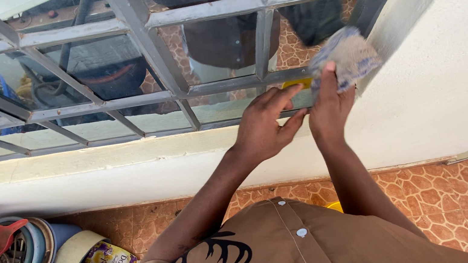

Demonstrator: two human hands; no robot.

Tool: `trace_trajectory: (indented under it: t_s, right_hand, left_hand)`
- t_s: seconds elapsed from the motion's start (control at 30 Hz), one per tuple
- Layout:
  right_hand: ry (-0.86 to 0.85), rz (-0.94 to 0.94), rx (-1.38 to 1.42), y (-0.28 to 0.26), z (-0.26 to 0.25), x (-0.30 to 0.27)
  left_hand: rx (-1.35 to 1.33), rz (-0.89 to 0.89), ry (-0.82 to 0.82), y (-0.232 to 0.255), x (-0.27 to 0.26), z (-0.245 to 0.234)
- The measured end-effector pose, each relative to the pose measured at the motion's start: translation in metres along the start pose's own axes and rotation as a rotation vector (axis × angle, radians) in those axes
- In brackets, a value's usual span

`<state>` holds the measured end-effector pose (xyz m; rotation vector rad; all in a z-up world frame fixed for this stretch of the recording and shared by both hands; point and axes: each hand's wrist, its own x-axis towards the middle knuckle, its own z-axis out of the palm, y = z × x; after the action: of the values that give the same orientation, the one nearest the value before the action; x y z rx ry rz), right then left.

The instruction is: The person wipes a glass window pane with a cloth, moving the cloth in circular and horizontal motions across the surface.

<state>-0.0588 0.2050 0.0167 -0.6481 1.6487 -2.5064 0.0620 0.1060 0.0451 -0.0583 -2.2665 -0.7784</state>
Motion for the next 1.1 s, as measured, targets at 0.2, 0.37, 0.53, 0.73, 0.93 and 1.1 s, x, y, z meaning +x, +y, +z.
trace_trajectory:
  t_s: [0.2, 0.37, 0.53, 0.73, 0.93, 1.1]
  right_hand:
    - [0.134, -0.711, -0.745, 0.061, 0.034, 0.050]
    - [-0.293, -0.812, -1.135, 0.108, 0.028, 0.024]
    - [-0.029, -0.776, -0.993, 0.088, 0.024, 0.054]
    - [-0.138, -0.899, -1.017, 0.094, 0.045, 0.048]
    - [-0.091, -0.823, -0.975, 0.094, 0.018, 0.042]
    - [0.048, -0.848, -0.967, 0.080, 0.047, 0.067]
  left_hand:
    - [-0.095, -0.129, 0.021, -0.005, -0.004, -0.014]
    - [-0.175, -0.139, 0.065, -0.011, -0.008, -0.022]
    - [-0.149, -0.270, 0.103, -0.019, -0.013, -0.032]
    - [-0.194, -0.168, 0.120, -0.025, -0.016, -0.028]
    - [-0.162, -0.263, 0.129, -0.032, -0.028, -0.036]
    - [-0.201, -0.285, 0.134, -0.031, -0.027, -0.028]
